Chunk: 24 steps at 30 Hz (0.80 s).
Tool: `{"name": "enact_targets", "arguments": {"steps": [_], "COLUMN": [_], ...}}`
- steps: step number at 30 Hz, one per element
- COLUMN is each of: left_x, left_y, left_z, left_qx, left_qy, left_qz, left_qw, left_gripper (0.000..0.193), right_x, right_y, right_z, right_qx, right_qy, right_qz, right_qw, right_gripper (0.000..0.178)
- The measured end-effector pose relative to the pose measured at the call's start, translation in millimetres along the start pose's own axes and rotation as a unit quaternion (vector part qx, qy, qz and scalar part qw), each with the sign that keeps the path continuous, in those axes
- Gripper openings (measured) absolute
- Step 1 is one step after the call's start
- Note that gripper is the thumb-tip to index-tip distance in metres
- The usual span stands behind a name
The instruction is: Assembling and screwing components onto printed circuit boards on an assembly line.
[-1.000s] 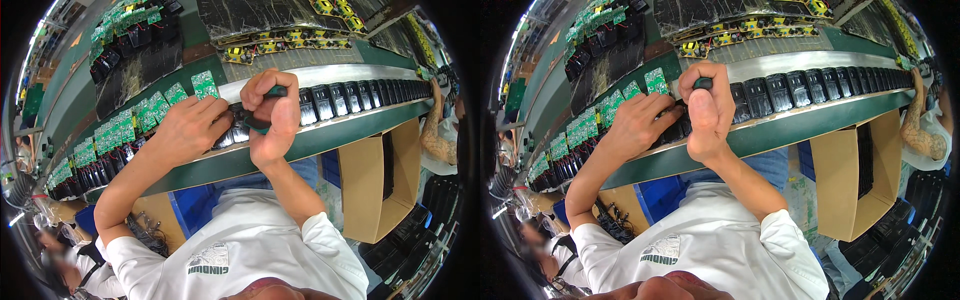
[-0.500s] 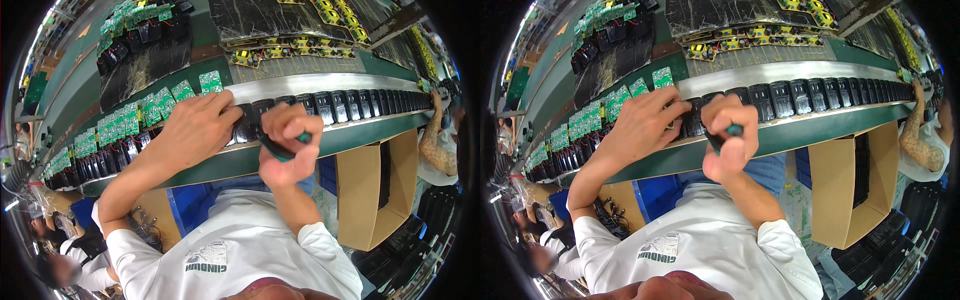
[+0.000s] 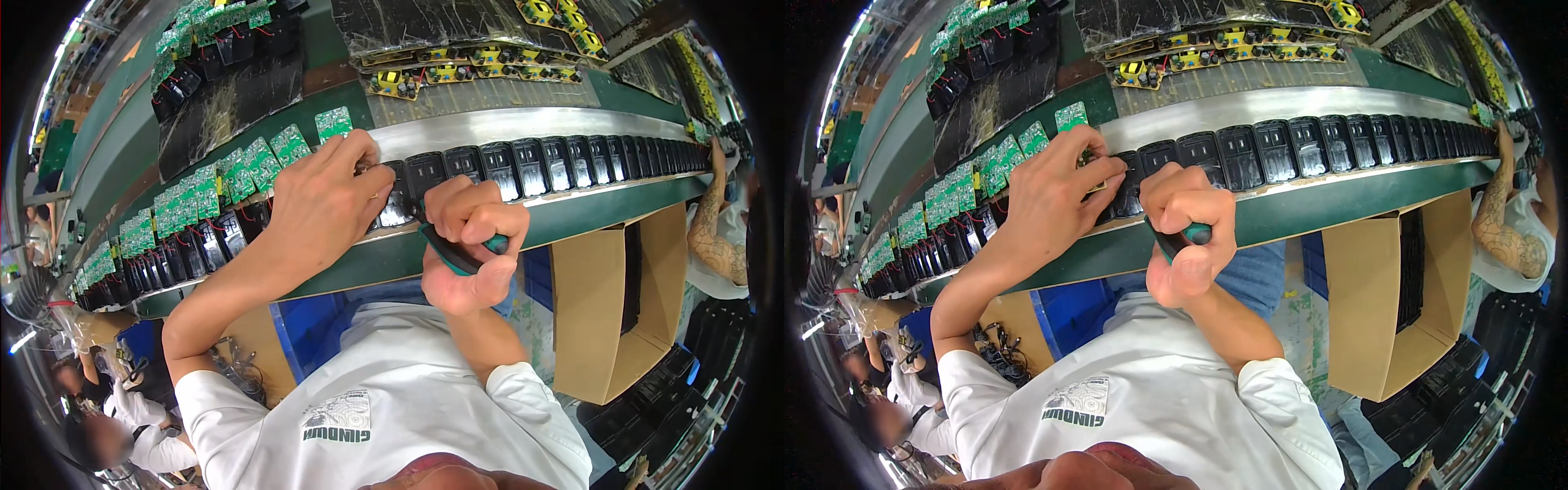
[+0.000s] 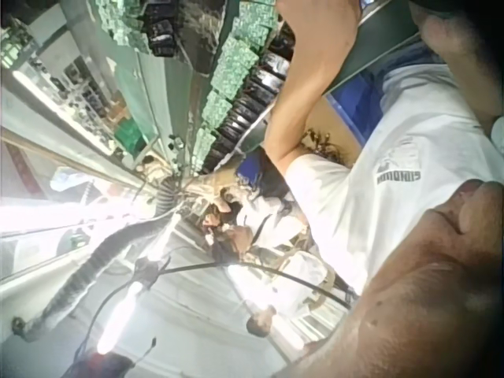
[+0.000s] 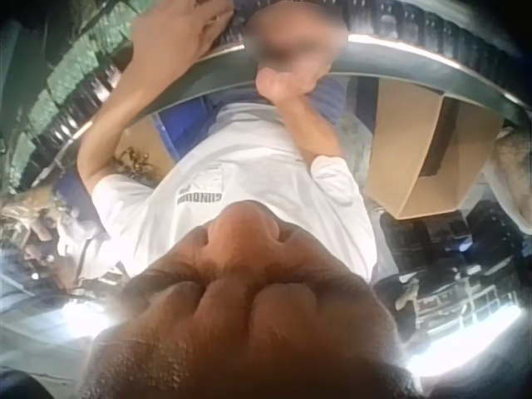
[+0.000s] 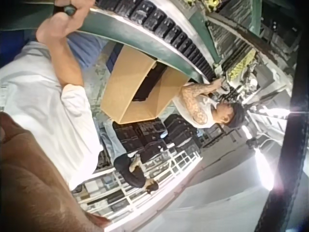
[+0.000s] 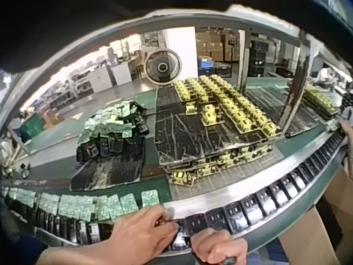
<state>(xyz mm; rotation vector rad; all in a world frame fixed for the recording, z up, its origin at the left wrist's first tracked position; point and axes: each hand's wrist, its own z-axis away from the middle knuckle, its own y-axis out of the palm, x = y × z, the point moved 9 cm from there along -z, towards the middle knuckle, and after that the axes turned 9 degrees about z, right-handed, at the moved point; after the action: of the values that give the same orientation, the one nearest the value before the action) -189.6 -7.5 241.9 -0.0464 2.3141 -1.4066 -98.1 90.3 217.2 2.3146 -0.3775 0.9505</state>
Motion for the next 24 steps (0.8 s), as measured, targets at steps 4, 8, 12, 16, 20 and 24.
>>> {"name": "enact_targets", "arguments": {"steps": [4,8,12,16,20,24], "left_x": [-1,-1,5,9,9,8], "left_y": [1,1,8,12,11,11], "left_z": [-3,-5,-6,-7,-9,-10], "left_qx": [-0.003,0.01,0.081,0.098,0.109,0.109], "left_qy": [0.001,-0.005,-0.052,-0.063,-0.065,-0.054], "left_qz": [-0.017,-0.029,-0.063,-0.064,-0.066,-0.063], "left_qw": [1.0,1.0,0.993,0.991,0.99,0.991], "left_gripper": [0.01,0.01,0.006,0.006,0.007,0.007], "right_x": [0,0,0,-3,-16,-25], "right_y": [0,0,1,5,11,15], "right_z": [1,1,0,-4,-19,-27], "right_qx": [-0.001,-0.003,-0.003,-0.002,-0.005,-0.001], "right_qy": [0.008,0.012,0.018,0.018,0.032,0.051], "right_qz": [0.008,0.014,0.02,0.005,0.012,0.026], "right_qw": [1.0,1.0,1.0,1.0,0.999,0.998], "right_gripper": [0.041,0.041,0.041,0.039,0.035,0.031]}}
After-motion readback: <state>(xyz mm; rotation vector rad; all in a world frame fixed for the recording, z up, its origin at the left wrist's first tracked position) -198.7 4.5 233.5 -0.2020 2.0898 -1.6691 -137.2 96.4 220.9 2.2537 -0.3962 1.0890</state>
